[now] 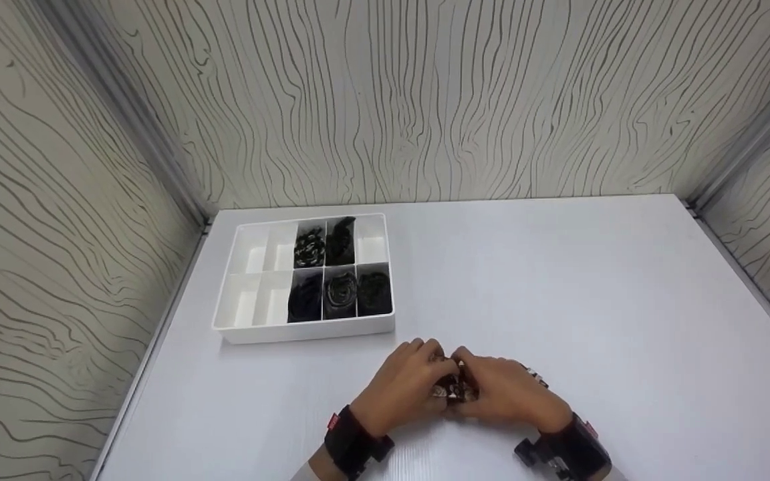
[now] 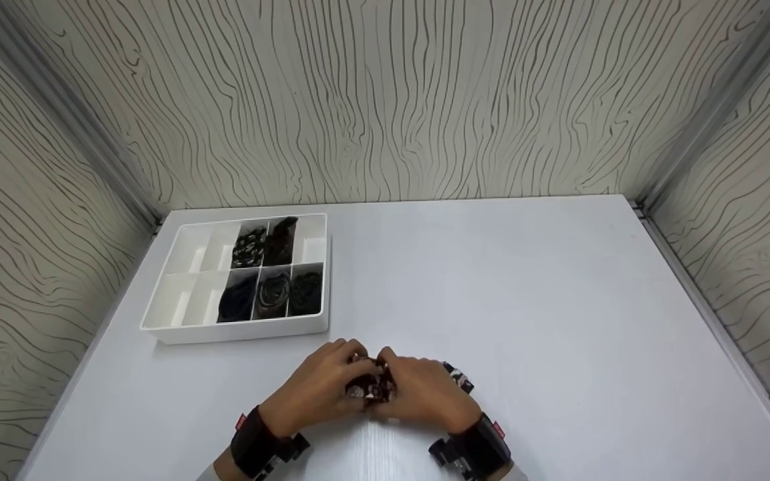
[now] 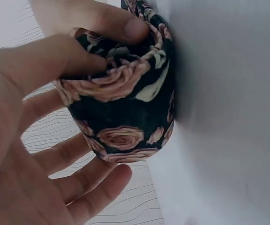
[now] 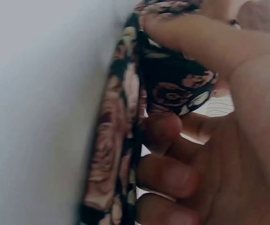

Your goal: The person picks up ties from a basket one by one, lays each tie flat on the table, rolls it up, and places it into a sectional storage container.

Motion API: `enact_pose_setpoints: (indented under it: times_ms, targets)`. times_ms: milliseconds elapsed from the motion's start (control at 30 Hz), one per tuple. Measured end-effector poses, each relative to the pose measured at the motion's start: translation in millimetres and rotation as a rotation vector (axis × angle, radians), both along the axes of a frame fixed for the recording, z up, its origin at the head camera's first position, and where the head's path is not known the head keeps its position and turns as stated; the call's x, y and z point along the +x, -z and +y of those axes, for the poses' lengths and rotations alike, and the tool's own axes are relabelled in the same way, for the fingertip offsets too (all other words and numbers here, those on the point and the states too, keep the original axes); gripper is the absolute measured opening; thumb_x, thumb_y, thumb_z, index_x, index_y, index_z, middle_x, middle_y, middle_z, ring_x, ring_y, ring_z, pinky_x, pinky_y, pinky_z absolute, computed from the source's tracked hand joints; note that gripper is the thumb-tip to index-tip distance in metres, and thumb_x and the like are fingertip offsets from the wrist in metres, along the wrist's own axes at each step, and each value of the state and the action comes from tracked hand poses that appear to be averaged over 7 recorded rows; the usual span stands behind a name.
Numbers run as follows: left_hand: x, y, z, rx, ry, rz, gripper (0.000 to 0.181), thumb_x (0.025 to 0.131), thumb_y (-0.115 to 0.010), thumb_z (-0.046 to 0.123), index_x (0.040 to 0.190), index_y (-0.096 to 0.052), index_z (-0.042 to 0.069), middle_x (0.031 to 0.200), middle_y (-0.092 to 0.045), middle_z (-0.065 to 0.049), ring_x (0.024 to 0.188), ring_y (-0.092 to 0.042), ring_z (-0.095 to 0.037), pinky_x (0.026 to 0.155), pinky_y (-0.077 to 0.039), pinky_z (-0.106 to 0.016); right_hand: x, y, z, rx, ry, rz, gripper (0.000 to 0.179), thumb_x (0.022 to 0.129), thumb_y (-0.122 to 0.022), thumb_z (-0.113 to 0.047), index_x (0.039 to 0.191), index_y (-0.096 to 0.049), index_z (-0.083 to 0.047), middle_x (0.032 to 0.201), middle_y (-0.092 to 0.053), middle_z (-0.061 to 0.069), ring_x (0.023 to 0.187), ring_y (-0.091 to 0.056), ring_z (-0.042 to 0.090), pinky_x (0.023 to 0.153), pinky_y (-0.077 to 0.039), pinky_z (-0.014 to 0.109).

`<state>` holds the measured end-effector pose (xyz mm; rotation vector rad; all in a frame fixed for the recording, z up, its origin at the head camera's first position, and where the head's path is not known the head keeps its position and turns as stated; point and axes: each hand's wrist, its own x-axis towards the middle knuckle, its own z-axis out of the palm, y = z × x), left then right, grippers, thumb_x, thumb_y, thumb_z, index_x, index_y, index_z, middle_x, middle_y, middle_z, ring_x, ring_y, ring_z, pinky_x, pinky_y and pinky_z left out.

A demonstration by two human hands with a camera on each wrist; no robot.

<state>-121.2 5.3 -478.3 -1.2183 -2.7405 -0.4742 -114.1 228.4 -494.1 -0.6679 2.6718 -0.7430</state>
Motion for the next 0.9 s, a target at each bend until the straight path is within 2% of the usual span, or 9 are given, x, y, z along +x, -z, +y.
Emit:
enact_pose_setpoints:
  times_ms: [233,367,467,567,633,700,900]
  targets:
    - [4.3,3.5,1.3,0.003,-0.008,0.087,0.046,0.079,-0.091,0.041,0.12,-0.076,0.03,0.107,-0.067,0.006,0.093,-0.057,-0.011,0.083,-0.048,-0.025,0.6,1.6,0.7,0.034,-0.021,0.069,0.057,0.082,-0.086,-0.048,0.123,-0.057,-0.022,0.095,-0.072,-0.005,0.082,-0.069,0.016,0.069,-0.055,0.035]
    - [4.7,3.6,2.4,-0.018,-0.012,0.138,0.044,0.075,-0.093,0.039,0.116,-0.077,0.032,0.101,-0.066,0.007,0.091,-0.056,-0.011,0.079,-0.046,-0.025,0.7,-1.1,0.9,0.02,-0.024,0.059,0.057,0.079,-0.088,-0.042,0.122,-0.055,-0.025,0.09,-0.067,-0.01,0.076,-0.062,0.008,0.065,-0.049,0.029]
    - [5.0,2.0,3.4,-0.03,-0.007,0.118,0.05,0.075,-0.091,0.04,0.122,-0.075,0.032,0.106,-0.066,0.006,0.094,-0.057,-0.012,0.082,-0.047,-0.026,2.3,-1.9,0.9,0.027,-0.031,0.08,0.063,0.077,-0.089,-0.037,0.127,-0.056,-0.018,0.088,-0.067,-0.006,0.073,-0.061,0.01,0.063,-0.05,0.03]
    - [5.8,0.8,2.9,-0.029,-0.008,0.074,0.051,0.078,-0.09,0.04,0.125,-0.073,0.031,0.109,-0.066,0.005,0.098,-0.058,-0.013,0.086,-0.049,-0.027,3.0,-1.4,0.7,0.043,-0.035,0.097,0.06,0.078,-0.088,-0.035,0.125,-0.055,-0.015,0.087,-0.068,-0.003,0.072,-0.063,0.014,0.062,-0.052,0.032]
    - [5.7,0.7,2.9,-0.034,-0.011,0.063,0.048,0.078,-0.09,0.042,0.123,-0.073,0.032,0.109,-0.066,0.005,0.098,-0.057,-0.012,0.087,-0.049,-0.027,2.8,-2.2,1.1,0.034,-0.029,0.089,0.062,0.078,-0.088,-0.038,0.126,-0.055,-0.017,0.086,-0.066,-0.004,0.071,-0.06,0.011,0.062,-0.05,0.031]
    - [5.3,0.9,3.4,-0.035,-0.014,0.06,0.044,0.079,-0.09,0.044,0.118,-0.074,0.032,0.107,-0.066,0.006,0.097,-0.057,-0.012,0.086,-0.048,-0.027,1.0,-2.8,0.6,0.02,-0.023,0.089,0.055,0.076,-0.088,-0.038,0.117,-0.054,-0.023,0.084,-0.064,-0.009,0.071,-0.057,0.007,0.061,-0.047,0.028]
    - [6.3,0.7,3.8,-0.029,-0.015,0.064,0.048,0.081,-0.089,0.042,0.126,-0.071,0.032,0.11,-0.067,0.006,0.099,-0.058,-0.012,0.087,-0.048,-0.027,-0.4,-3.1,2.5,0.027,-0.016,0.111,0.055,0.076,-0.09,-0.042,0.116,-0.057,-0.022,0.086,-0.067,-0.008,0.074,-0.062,0.01,0.064,-0.049,0.031]
